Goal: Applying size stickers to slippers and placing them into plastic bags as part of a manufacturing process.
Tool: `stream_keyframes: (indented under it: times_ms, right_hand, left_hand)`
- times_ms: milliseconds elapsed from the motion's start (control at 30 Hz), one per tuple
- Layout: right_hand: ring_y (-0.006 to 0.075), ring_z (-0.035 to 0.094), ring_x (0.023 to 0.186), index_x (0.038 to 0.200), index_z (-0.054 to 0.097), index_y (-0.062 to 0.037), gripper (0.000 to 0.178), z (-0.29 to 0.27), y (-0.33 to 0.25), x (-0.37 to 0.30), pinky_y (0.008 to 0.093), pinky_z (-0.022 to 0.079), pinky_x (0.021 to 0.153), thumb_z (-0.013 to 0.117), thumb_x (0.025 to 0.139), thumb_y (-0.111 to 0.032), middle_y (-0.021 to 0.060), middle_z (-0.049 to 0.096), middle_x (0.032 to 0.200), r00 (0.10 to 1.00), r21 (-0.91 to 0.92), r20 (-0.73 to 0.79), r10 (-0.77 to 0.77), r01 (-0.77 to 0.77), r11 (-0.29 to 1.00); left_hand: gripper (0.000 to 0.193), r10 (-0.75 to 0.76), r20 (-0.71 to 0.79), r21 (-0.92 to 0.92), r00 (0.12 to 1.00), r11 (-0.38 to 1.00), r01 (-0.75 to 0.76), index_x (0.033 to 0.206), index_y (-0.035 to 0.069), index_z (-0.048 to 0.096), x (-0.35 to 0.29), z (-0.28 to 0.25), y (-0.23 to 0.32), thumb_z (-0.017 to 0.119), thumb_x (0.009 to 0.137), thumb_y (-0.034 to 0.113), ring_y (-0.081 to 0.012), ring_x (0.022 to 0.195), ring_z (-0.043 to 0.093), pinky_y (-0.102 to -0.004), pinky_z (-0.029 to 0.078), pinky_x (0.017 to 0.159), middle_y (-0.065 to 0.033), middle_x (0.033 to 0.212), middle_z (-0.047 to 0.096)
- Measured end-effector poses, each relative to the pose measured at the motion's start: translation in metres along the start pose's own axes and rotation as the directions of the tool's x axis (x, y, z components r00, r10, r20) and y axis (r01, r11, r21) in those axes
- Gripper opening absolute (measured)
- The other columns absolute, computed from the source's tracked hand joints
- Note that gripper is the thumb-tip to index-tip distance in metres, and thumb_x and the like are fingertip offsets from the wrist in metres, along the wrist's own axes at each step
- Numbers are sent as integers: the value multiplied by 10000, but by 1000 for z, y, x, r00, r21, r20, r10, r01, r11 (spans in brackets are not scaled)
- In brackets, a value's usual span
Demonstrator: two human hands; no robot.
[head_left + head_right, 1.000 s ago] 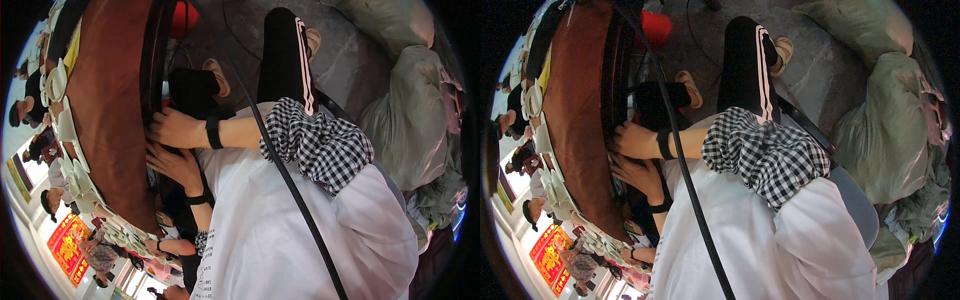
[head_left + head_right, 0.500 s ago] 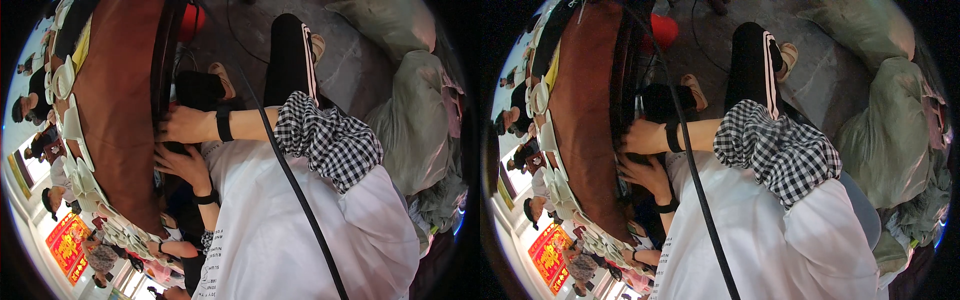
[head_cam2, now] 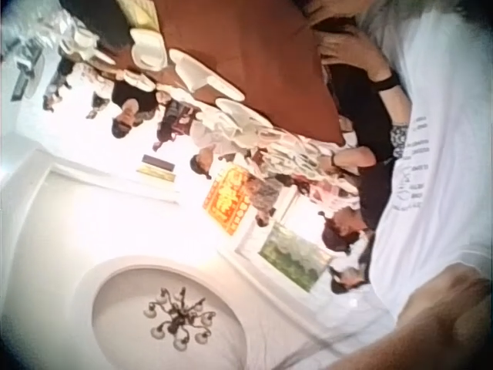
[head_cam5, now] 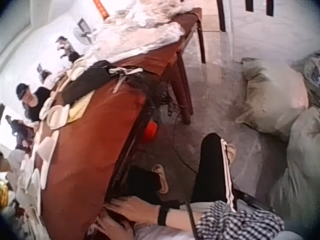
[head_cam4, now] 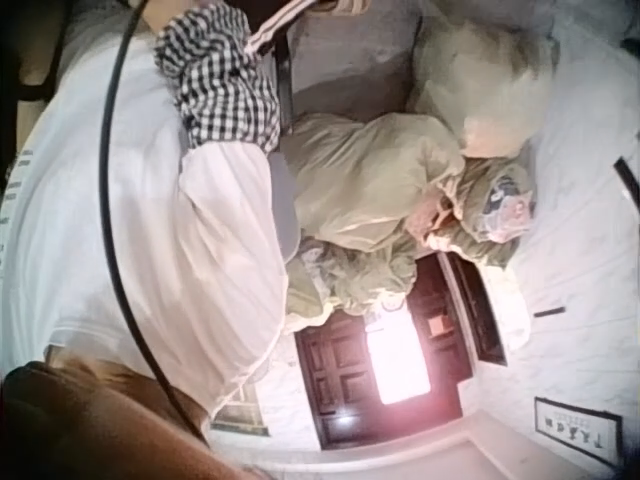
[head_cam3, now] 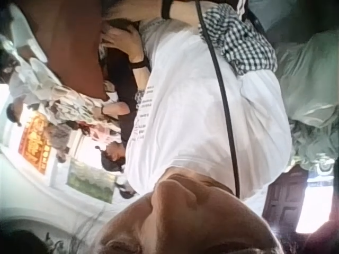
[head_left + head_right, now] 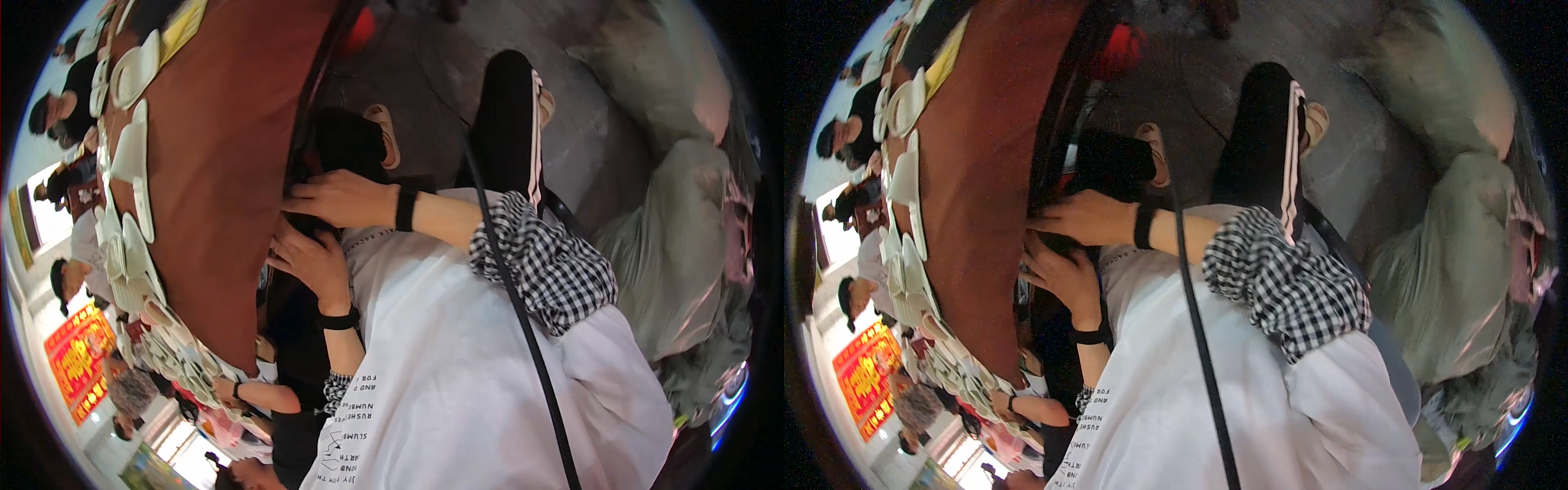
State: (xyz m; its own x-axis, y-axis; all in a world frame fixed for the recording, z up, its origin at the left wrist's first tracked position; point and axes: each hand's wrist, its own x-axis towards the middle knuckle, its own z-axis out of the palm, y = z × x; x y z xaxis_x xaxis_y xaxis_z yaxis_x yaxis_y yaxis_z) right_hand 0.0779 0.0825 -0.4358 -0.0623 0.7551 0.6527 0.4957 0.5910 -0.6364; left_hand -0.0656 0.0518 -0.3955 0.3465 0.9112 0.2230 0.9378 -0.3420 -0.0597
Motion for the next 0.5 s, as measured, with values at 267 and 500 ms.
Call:
stream_keyframes:
  times_ms: [267, 500]
  right_hand:
    - [236, 658, 839, 1148, 646, -102, 384, -2, -3, 9, 341, 556, 698, 608, 766, -88, 77, 662, 1001, 995, -189, 97, 0, 18, 982]
    - [292, 650, 939, 1278, 571, -131, 511, -34, -1, -6, 379, 562, 750, 591, 788, 15, 97, 622, 1157, 962, -77, 256, 97, -79, 994]
  left_hand:
    - [702, 95, 5, -69, 995, 993, -94, 1471, -21, 296, -12, 6, -23, 530, 818, 85, -383, 1451, 162, -611, 56, 1151, -187, 1546, 259]
    - [608, 143, -4, -159, 990, 977, -142, 1434, -37, 370, -25, 3, -33, 496, 846, 53, -398, 1435, 220, -573, 109, 1162, -188, 1514, 334]
